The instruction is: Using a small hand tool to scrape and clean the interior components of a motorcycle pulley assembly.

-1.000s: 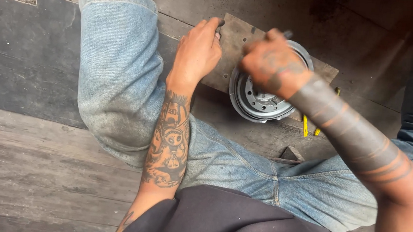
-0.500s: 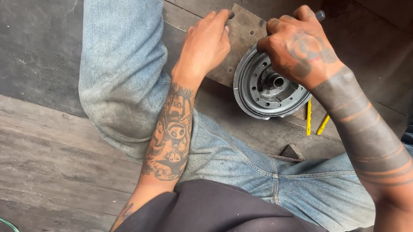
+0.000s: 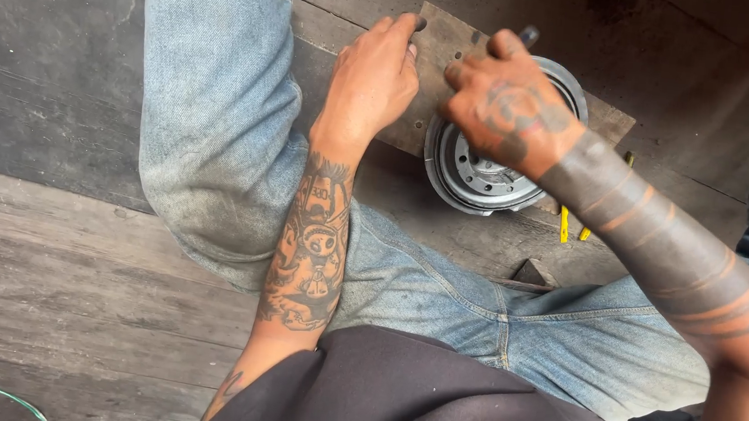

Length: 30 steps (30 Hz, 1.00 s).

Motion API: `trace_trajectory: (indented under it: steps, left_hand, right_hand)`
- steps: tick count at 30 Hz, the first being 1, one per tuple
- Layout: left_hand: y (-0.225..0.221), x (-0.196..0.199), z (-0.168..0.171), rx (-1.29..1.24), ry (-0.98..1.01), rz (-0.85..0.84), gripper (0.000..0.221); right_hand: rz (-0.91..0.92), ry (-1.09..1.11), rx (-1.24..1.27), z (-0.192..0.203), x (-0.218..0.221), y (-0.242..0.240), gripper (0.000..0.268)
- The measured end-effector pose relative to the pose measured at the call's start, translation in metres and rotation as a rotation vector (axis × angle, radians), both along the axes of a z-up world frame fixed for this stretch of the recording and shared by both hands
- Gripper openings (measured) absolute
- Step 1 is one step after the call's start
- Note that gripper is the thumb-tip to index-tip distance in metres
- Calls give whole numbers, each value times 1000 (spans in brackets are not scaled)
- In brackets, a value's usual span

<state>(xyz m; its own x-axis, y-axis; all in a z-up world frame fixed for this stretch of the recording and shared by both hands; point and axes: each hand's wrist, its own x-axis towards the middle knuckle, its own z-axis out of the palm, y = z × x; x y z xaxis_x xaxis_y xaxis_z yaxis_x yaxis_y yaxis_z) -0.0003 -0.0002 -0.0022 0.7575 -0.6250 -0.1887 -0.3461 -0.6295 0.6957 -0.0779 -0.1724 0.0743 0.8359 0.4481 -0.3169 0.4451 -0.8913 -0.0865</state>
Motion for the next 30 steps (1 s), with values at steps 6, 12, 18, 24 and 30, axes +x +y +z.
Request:
trace_trajectory:
  steps: [6,12,18,24,30]
  left_hand:
    - [0,0,3,9,8,5,29]
    - [-1,0,7,21,31,-12,30]
    - [-1,-2,10,11,23,-19,30]
    - [-1,-4,11,19,44,-50,30]
    - [2,0,10,65,52,-34,34]
  right_hand:
    - [148,133,-69,5,-32,30,23]
    - [62,397,-379,11,-105,36,12]
    - [-279,351,-173,18,-141,8,5]
    - [-151,552,-366,17,-100,51,11]
    - [-276,95,73,-2,-71,72,21]
